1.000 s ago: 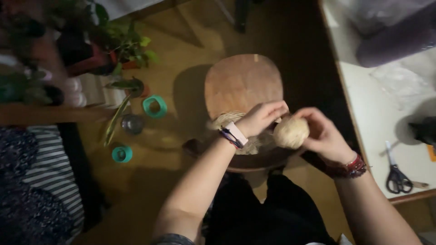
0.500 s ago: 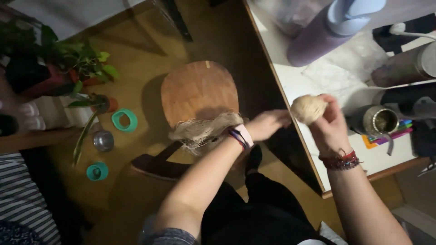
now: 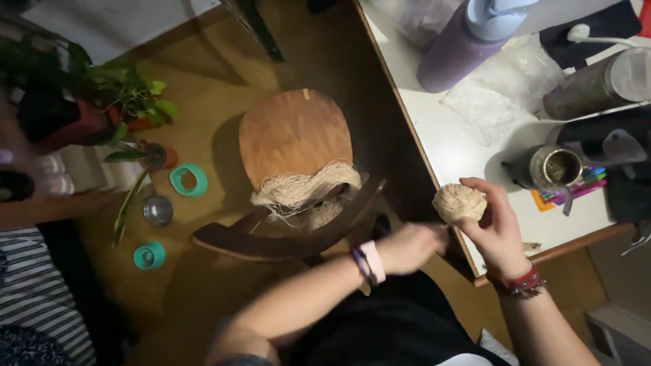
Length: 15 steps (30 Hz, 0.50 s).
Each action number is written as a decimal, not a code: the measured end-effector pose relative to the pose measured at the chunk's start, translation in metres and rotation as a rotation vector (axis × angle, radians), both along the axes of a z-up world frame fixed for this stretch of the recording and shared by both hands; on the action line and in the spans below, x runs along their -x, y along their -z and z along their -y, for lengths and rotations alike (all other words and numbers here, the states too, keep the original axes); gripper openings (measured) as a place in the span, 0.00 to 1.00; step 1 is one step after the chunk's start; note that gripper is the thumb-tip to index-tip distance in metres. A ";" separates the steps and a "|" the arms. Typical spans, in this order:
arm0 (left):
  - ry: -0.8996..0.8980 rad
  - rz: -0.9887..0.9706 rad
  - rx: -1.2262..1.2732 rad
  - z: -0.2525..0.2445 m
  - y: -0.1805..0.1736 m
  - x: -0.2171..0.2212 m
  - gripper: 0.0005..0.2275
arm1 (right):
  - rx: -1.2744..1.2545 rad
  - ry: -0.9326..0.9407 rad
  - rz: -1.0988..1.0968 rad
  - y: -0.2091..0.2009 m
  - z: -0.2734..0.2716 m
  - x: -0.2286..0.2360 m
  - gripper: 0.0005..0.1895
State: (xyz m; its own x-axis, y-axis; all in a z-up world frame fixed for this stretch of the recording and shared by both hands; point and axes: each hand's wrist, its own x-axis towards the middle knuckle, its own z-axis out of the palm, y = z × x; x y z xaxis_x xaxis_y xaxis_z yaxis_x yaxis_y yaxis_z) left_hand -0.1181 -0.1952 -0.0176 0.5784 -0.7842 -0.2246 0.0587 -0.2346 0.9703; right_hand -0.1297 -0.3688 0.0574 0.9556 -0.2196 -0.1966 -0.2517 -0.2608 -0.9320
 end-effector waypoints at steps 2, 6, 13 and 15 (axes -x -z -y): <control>0.006 0.011 0.103 -0.023 -0.046 -0.004 0.11 | 0.112 -0.130 0.012 0.022 0.008 0.016 0.39; -0.196 0.027 0.149 -0.066 -0.042 -0.009 0.08 | -0.094 -0.465 -0.103 0.036 -0.018 0.060 0.40; 0.001 0.005 -0.048 -0.136 -0.003 0.086 0.13 | -0.366 -0.043 -0.016 0.039 -0.076 0.072 0.34; -0.060 0.051 0.093 -0.171 -0.038 0.088 0.11 | 0.113 -0.264 0.064 0.049 -0.097 0.069 0.35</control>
State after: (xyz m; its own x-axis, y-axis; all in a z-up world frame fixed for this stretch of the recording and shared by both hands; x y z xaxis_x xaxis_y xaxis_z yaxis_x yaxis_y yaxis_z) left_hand -0.2065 -0.0245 0.0202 0.6338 -0.7640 -0.1212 0.0198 -0.1405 0.9899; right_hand -0.1988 -0.2720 0.0083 0.9922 0.0212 -0.1227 -0.1031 -0.4126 -0.9050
